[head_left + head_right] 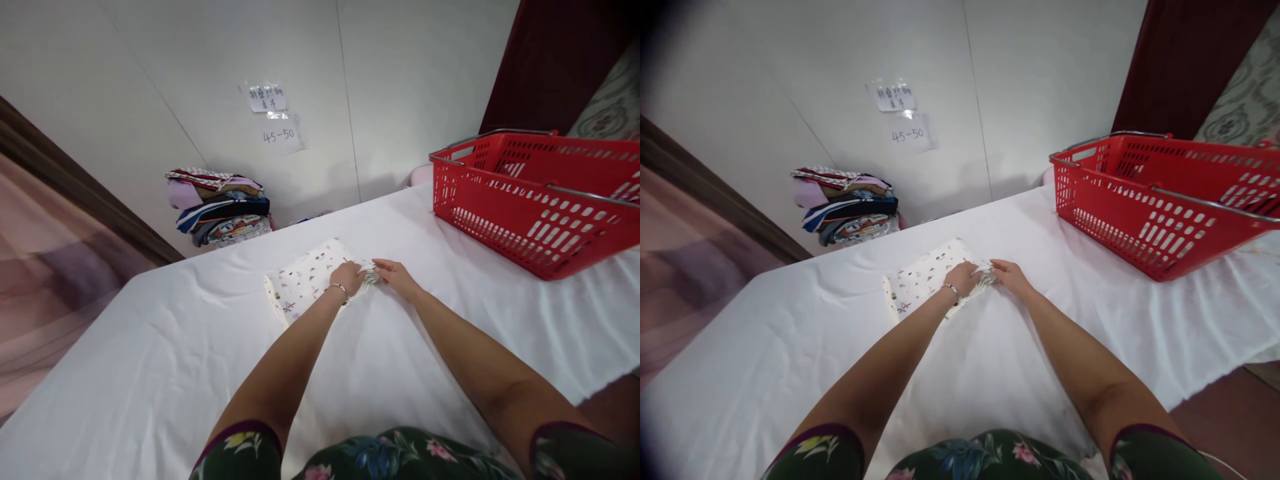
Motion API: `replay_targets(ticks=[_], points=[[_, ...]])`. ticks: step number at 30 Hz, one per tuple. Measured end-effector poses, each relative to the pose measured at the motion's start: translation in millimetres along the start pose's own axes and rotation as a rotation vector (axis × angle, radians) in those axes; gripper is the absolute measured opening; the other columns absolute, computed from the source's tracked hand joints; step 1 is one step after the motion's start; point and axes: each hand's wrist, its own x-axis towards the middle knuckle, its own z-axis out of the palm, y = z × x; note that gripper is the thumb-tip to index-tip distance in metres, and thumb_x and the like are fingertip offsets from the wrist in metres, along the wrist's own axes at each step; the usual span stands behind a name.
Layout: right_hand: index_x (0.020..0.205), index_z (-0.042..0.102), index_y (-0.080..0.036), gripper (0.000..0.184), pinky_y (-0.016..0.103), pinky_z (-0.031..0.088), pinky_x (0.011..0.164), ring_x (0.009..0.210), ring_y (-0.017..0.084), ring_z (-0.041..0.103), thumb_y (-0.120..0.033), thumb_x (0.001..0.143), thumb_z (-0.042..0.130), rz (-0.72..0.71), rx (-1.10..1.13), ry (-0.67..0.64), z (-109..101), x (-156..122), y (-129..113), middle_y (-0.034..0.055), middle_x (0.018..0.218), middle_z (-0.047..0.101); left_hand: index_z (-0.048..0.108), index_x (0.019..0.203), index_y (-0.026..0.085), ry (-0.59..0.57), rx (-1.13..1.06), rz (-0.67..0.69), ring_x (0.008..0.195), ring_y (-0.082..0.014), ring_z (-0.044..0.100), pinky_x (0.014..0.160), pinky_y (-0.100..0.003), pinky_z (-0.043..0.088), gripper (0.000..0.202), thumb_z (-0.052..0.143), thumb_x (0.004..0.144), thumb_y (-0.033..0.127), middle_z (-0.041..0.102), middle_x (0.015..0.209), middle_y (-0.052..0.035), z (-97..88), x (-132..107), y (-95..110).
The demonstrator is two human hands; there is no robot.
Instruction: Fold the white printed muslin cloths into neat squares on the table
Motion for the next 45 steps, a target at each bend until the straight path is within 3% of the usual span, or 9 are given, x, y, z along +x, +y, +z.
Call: replay_targets(ticks=[5, 10, 13, 16, 21, 26, 38, 45], points=[[0.108, 0.055, -0.021, 0.04, 0.024, 0.047, 0.057, 0.078, 0.015, 0.059, -0.027, 0.069, 0.062, -0.104, -0.037, -0.115, -8.0, 0.5, 1.2, 0.0047, 0.105, 0.064, 0.063, 0.09, 0.02, -0.043, -0.049, -0.018, 0.095, -0.0191, 0.055, 0.077, -0.027, 0.041, 0.031, 0.038, 0.087, 0.038, 0.061, 0.102, -0.006, -1.1, 6.8, -4.9], [0.075, 0.056, -0.02, 0.01, 0.036, 0.045, 0.082, 0.103, 0.02, 0.053, -0.026, 0.069, 0.061, -0.345, -0.349, -0.027, -7.1, -9.3, -4.5, 0.0058, 0.121, 0.055, 0.063, 0.087, 0.02, -0.033, -0.089, -0.034, 0.096, -0.019, 0.055, 0.076, -0.027, 0.041, 0.031, 0.038, 0.086, 0.038, 0.062, 0.103, -0.0062, 2.0, 7.7, -5.6], [0.075, 0.057, -0.02, 0.005, 0.04, 0.036, 0.096, 0.116, 0.022, 0.045, -0.024, 0.072, 0.058, -0.512, -0.605, -0.005, -2.9, -13.9, -6.7, 0.008, 0.124, 0.052, 0.064, 0.083, 0.02, -0.033, -0.106, -0.047, 0.095, -0.0191, 0.055, 0.075, -0.027, 0.041, 0.032, 0.038, 0.086, 0.039, 0.062, 0.102, -0.0065, 2.8, 8.6, -5.5], [0.082, 0.059, -0.02, 0.008, 0.042, 0.034, 0.097, 0.118, 0.023, 0.042, -0.022, 0.076, 0.055, -0.595, -0.805, 0.074, 0.6, -16.6, -7.6, 0.0096, 0.125, 0.052, 0.063, 0.08, 0.019, -0.034, -0.119, -0.056, 0.093, -0.0191, 0.056, 0.073, -0.027, 0.041, 0.033, 0.038, 0.085, 0.04, 0.063, 0.101, -0.0062, 2.9, 10.1, -5.8], [0.095, 0.062, -0.019, 0.018, 0.042, 0.032, 0.096, 0.118, 0.025, 0.041, -0.025, 0.083, 0.05, -0.579, -1.051, 0.184, 7.3, -22.6, -8.9, 0.01, 0.127, 0.052, 0.063, 0.076, 0.019, -0.052, -0.13, -0.081, 0.084, -0.0186, 0.058, 0.066, -0.026, 0.041, 0.031, 0.04, 0.083, 0.038, 0.065, 0.093, -0.0051, 1.7, 12.7, -5.4], [0.097, 0.063, -0.018, 0.023, 0.04, 0.027, 0.096, 0.118, 0.026, 0.041, -0.029, 0.087, 0.047, -0.483, -1.191, 0.208, 15.1, -26.5, -10.4, 0.0093, 0.122, 0.056, 0.064, 0.075, 0.02, -0.056, -0.133, -0.097, 0.083, -0.0186, 0.059, 0.065, -0.026, 0.041, 0.03, 0.042, 0.082, 0.038, 0.065, 0.091, -0.0048, 1.3, 13.0, -3.0], [0.081, 0.066, -0.019, 0.019, 0.039, 0.024, 0.096, 0.111, 0.023, 0.048, -0.028, 0.085, 0.05, -0.422, -1.235, 0.22, 17.2, -17.1, -12.6, 0.0081, 0.11, 0.063, 0.064, 0.075, 0.019, -0.041, -0.119, -0.097, 0.092, -0.0208, 0.056, 0.07, -0.027, 0.04, 0.031, 0.042, 0.081, 0.04, 0.063, 0.097, -0.0062, 4.6, 12.5, 0.1], [0.092, 0.066, -0.018, 0.018, 0.037, 0.032, 0.095, 0.11, 0.021, 0.05, -0.021, 0.086, 0.049, -0.491, -1.135, 0.156, 14.8, -15.7, -7.9, 0.0073, 0.115, 0.061, 0.065, 0.074, 0.02, -0.048, -0.144, -0.121, 0.083, -0.0191, 0.058, 0.064, -0.026, 0.04, 0.031, 0.042, 0.081, 0.039, 0.065, 0.088, -0.0052, 4.1, 13.4, -1.9]])
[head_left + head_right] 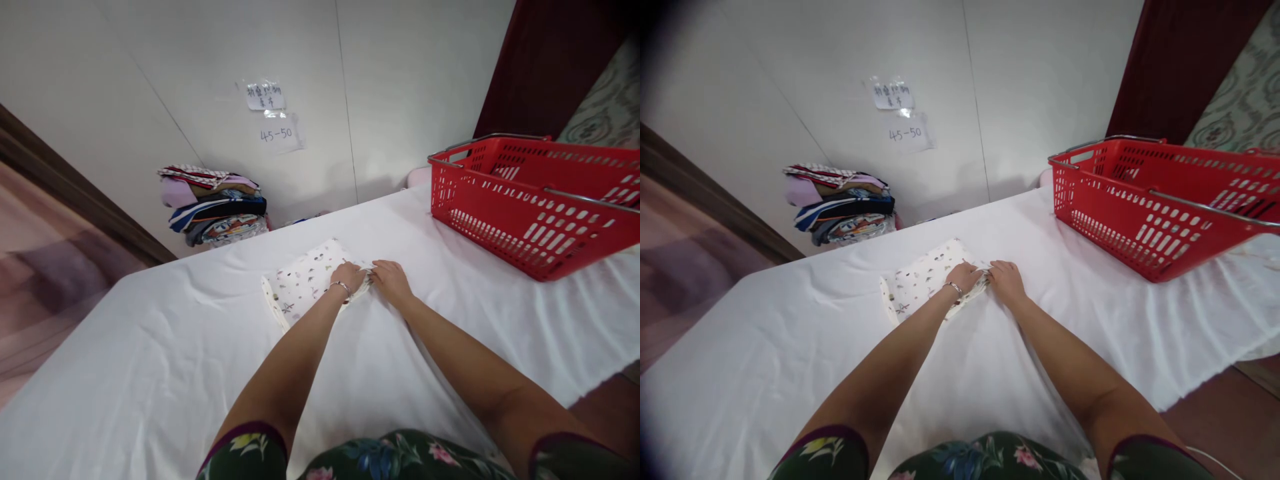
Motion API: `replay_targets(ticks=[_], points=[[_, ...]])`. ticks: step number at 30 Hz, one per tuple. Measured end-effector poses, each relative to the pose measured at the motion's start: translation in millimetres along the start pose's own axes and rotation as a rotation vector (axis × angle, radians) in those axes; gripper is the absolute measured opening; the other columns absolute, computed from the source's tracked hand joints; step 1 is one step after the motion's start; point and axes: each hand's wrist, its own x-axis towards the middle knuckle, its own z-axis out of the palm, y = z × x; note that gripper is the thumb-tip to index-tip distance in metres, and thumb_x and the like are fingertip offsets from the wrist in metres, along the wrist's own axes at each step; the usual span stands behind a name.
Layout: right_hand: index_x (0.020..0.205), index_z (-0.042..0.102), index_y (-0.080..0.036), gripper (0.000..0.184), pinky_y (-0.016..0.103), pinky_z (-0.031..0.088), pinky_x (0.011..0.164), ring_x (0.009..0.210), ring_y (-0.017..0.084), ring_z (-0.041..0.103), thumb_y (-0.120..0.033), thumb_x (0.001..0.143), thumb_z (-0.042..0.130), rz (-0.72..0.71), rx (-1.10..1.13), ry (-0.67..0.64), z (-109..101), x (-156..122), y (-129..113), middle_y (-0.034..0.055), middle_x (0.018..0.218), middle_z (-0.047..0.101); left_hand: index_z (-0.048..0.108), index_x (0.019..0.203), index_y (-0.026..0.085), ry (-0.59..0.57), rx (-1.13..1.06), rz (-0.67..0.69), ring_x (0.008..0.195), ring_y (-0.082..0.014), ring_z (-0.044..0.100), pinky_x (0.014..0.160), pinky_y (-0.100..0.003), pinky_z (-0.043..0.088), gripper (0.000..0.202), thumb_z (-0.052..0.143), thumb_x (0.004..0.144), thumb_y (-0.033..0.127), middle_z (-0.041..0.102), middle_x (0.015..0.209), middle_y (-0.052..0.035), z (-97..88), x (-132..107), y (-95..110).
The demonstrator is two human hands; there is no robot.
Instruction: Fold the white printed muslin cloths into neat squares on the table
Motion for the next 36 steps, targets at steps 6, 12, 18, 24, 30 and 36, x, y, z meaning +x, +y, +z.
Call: replay_targets(ticks=[6, 12, 18, 24, 30, 36], points=[[0.101, 0.065, -0.022, 0.024, 0.034, 0.038, 0.092, 0.11, 0.018, 0.05, -0.018, 0.086, 0.047, -0.003, 0.105, -0.009, 3.4, -2.6, 10.3, 0.0053, 0.121, 0.058, 0.065, 0.074, 0.021, -0.01, -0.033, -0.01, 0.075, -0.0173, 0.059, 0.06, -0.025, 0.04, 0.031, 0.041, 0.081, 0.04, 0.066, 0.082, -0.0032, -0.3, 0.4, -2.9], [0.092, 0.067, -0.02, 0.018, 0.038, 0.032, 0.094, 0.113, 0.022, 0.048, -0.023, 0.085, 0.05, 0.08, -0.098, -0.055, -1.9, -2.9, 1.3, 0.0072, 0.113, 0.062, 0.064, 0.071, 0.02, 0.018, -0.031, 0.017, 0.084, -0.0193, 0.057, 0.066, -0.026, 0.04, 0.028, 0.044, 0.079, 0.038, 0.065, 0.09, -0.0051, 1.2, -1.3, -0.3], [0.096, 0.064, -0.017, 0.02, 0.036, 0.031, 0.092, 0.111, 0.021, 0.049, -0.022, 0.086, 0.048, 0.091, -0.129, -0.062, 0.6, -1.1, -3.6, 0.0088, 0.115, 0.061, 0.064, 0.072, 0.02, 0.022, -0.038, 0.008, 0.084, -0.0187, 0.057, 0.066, -0.026, 0.04, 0.027, 0.045, 0.079, 0.037, 0.065, 0.089, -0.0049, 3.0, -0.5, -1.0], [0.098, 0.062, -0.017, 0.019, 0.035, 0.031, 0.092, 0.109, 0.021, 0.05, -0.02, 0.085, 0.047, 0.082, -0.117, -0.056, 6.0, -0.3, -3.6, 0.0083, 0.119, 0.058, 0.065, 0.075, 0.021, 0.018, -0.048, -0.001, 0.083, -0.0187, 0.058, 0.065, -0.025, 0.04, 0.03, 0.044, 0.081, 0.041, 0.065, 0.08, -0.0039, 4.4, 0.3, -2.1], [0.093, 0.062, -0.018, 0.017, 0.03, 0.034, 0.087, 0.103, 0.018, 0.054, -0.016, 0.083, 0.048, 0.05, -0.086, -0.072, 7.5, 2.1, -2.6, 0.0071, 0.111, 0.061, 0.066, 0.074, 0.021, 0.003, -0.051, 0.007, 0.079, -0.018, 0.058, 0.063, -0.025, 0.041, 0.03, 0.045, 0.081, 0.041, 0.065, 0.076, -0.0028, 2.9, -0.1, -3.4], [0.096, 0.06, -0.019, 0.017, 0.032, 0.033, 0.087, 0.105, 0.02, 0.053, -0.019, 0.083, 0.048, 0.106, -0.111, -0.064, 9.0, -0.1, -4.6, 0.0076, 0.122, 0.056, 0.067, 0.076, 0.021, -0.024, -0.064, 0.03, 0.081, -0.0178, 0.058, 0.064, -0.023, 0.042, 0.032, 0.045, 0.081, 0.045, 0.066, 0.076, -0.0015, 1.8, -1.1, -3.0]])
